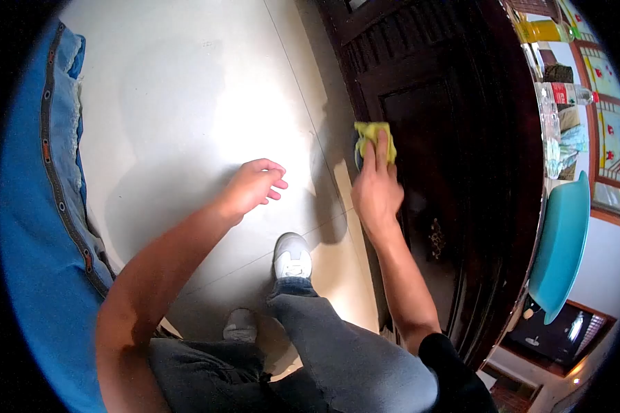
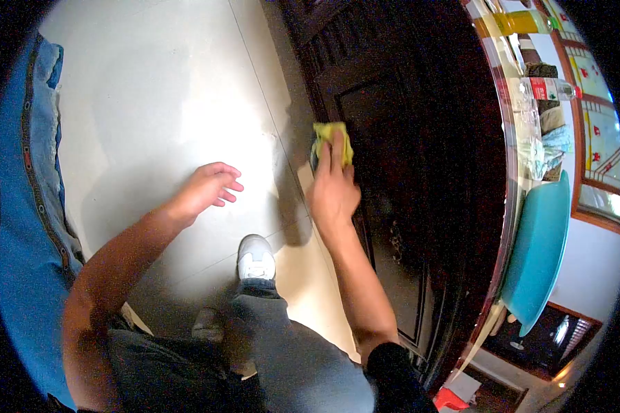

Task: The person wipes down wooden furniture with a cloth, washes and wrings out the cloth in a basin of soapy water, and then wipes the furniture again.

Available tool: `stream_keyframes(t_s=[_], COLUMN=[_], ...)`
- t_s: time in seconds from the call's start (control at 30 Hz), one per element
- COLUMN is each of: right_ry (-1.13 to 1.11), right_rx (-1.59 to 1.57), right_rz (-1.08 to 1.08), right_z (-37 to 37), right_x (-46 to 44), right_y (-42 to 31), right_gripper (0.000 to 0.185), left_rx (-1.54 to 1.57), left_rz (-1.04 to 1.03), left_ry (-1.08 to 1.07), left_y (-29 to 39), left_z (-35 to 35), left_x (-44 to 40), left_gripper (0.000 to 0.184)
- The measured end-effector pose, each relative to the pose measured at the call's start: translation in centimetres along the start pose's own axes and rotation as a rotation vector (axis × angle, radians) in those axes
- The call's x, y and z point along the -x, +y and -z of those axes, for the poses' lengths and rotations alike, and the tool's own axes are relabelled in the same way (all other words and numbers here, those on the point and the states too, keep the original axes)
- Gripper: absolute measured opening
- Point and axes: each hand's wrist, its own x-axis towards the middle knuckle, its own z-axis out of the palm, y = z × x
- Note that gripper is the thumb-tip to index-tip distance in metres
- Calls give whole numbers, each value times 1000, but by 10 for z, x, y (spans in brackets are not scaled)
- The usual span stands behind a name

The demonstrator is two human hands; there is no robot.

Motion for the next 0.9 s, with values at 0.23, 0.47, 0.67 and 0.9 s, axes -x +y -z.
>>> stream_keyframes(t_s=[0.23, 0.47, 0.67, 0.9], right_ry=[-174, -124, 61, 145], right_rx=[186, 168, 72, 135], right_rz=[-20, 7, 88, 64], right_z=[-20, -38, -20, 86], right_x=[146, 49, 10, 116], right_y=[43, 11, 0, 50], right_gripper=[69, 79, 63, 75], left_rx=[-11, -31, 8, 13], left_rz=[17, 41, 46, -37], left_ry=[-28, -60, -82, -175], left_y=[3, -8, -6, 27], left_z=[-12, -18, -25, -78], left_x=[-3, -3, -7, -31], left_gripper=[34, 34, 32, 31])
